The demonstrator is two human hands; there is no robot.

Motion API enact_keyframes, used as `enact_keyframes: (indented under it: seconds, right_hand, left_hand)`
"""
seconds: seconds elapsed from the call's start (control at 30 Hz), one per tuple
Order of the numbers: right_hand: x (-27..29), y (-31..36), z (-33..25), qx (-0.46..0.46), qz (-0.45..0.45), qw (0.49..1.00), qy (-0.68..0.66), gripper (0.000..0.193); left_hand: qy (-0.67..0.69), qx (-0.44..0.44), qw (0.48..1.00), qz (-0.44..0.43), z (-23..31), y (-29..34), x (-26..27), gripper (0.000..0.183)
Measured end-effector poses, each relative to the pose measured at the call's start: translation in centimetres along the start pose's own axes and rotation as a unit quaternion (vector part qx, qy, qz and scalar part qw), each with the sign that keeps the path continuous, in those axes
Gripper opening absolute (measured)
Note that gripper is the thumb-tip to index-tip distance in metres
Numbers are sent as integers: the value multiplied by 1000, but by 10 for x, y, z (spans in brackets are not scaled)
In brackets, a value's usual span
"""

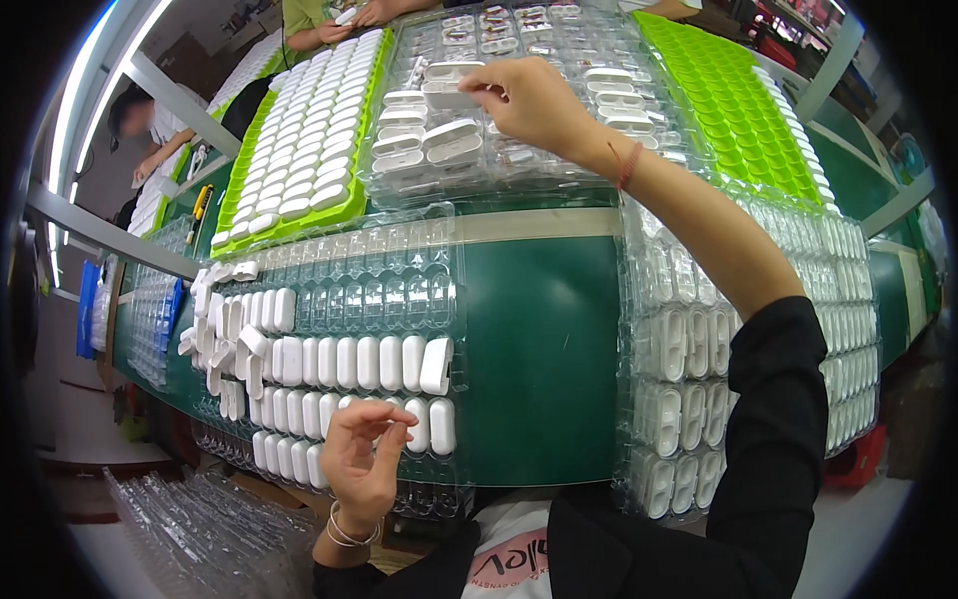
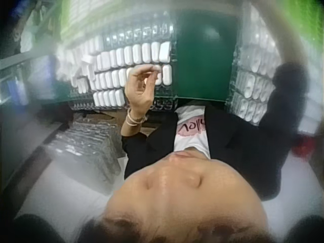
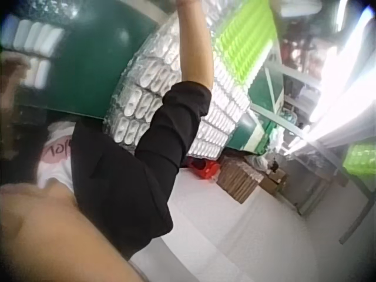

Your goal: The person assembles small electronic components, likely wireless earbuds, by hand. They pick up white charging cases and small red circuit boards, insert the boards into the cases, and place the finished units into clear plastic trays on a green workbench.

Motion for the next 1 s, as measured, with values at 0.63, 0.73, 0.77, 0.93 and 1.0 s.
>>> enact_keyframes:
  seconds: [0.63, 0.73, 0.77, 0.93, 1.0]
  right_hand:
    - [34, 65, -22, -7, -76, 993, 90, 19]
    - [54, 112, -45, 33, -90, 992, 84, 22]
    - [60, 126, -50, 37, -96, 991, 91, 24]
    - [79, 171, -41, -10, -113, 989, 99, 25]
    - [89, 180, -37, -22, -98, 989, 107, 25]
  left_hand:
    - [-595, -71, 793, 112, 0, -37, 194, 19]
    - [-702, -36, 711, 29, -18, -43, 241, 28]
    - [-706, -4, 708, 18, -26, -41, 259, 32]
    - [-680, 35, 732, -10, -65, -46, 300, 47]
    - [-649, 2, 760, 10, -66, -59, 298, 44]
Point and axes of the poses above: each hand's wrist, its own y-axis away from the middle knuckle, its own x-axis out of the back of the hand, z = x × y, the point moved 10 cm from there along -y, towards the middle knuckle, and after that the axes turned 14 degrees about -x, right-handed, at the moved point
